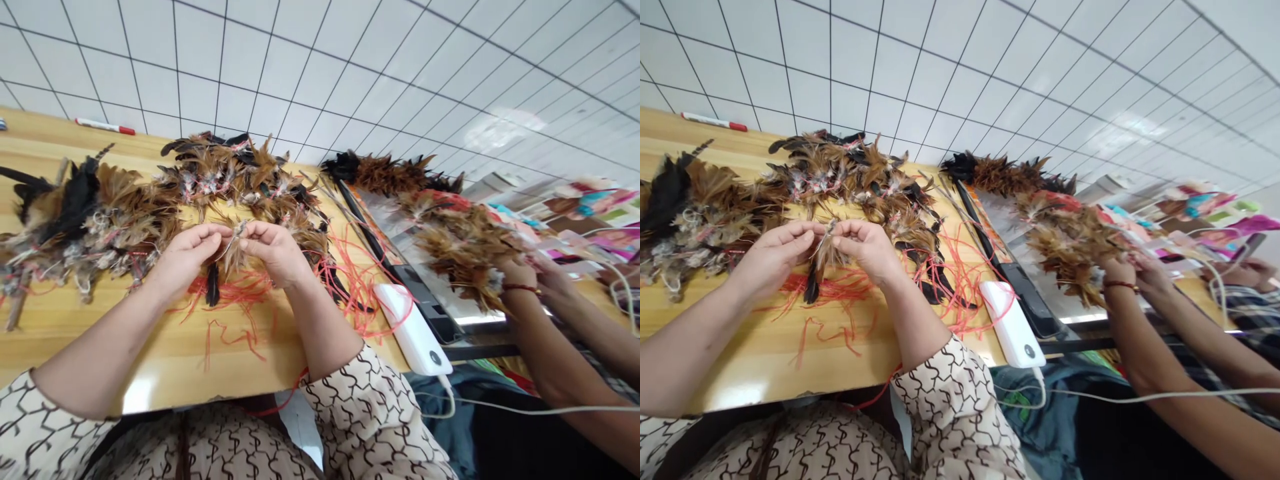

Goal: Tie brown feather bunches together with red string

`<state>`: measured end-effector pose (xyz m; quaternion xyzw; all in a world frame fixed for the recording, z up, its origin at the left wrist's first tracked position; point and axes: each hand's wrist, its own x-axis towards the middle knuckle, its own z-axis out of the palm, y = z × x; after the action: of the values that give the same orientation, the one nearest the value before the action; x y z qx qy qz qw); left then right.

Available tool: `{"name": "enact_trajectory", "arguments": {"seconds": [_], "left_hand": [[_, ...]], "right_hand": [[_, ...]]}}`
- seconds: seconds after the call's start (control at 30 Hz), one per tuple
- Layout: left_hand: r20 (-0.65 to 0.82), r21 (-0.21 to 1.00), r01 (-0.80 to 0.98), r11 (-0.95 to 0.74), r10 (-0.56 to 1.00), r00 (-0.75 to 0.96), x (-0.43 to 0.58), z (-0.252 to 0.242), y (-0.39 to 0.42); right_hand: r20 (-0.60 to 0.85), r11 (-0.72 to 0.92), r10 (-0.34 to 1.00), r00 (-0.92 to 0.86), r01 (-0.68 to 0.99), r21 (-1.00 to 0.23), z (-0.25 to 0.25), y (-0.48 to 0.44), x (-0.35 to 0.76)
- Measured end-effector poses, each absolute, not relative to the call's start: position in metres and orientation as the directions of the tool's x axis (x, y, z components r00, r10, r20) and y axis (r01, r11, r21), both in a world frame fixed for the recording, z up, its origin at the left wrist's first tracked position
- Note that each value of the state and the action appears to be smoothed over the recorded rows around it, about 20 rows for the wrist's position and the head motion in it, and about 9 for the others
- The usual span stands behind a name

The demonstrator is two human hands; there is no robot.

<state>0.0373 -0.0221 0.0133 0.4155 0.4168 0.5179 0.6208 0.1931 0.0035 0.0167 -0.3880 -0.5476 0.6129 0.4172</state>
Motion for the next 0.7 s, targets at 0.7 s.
{"name": "enact_trajectory", "arguments": {"seconds": [0.7], "left_hand": [[-0.008,0.993,-0.115,0.015,0.998,0.061,0.0324,0.0085,-0.0204]], "right_hand": [[0.069,0.032,0.954,-0.292,-0.129,-0.991,0.0089,0.0027,0.1858]]}}
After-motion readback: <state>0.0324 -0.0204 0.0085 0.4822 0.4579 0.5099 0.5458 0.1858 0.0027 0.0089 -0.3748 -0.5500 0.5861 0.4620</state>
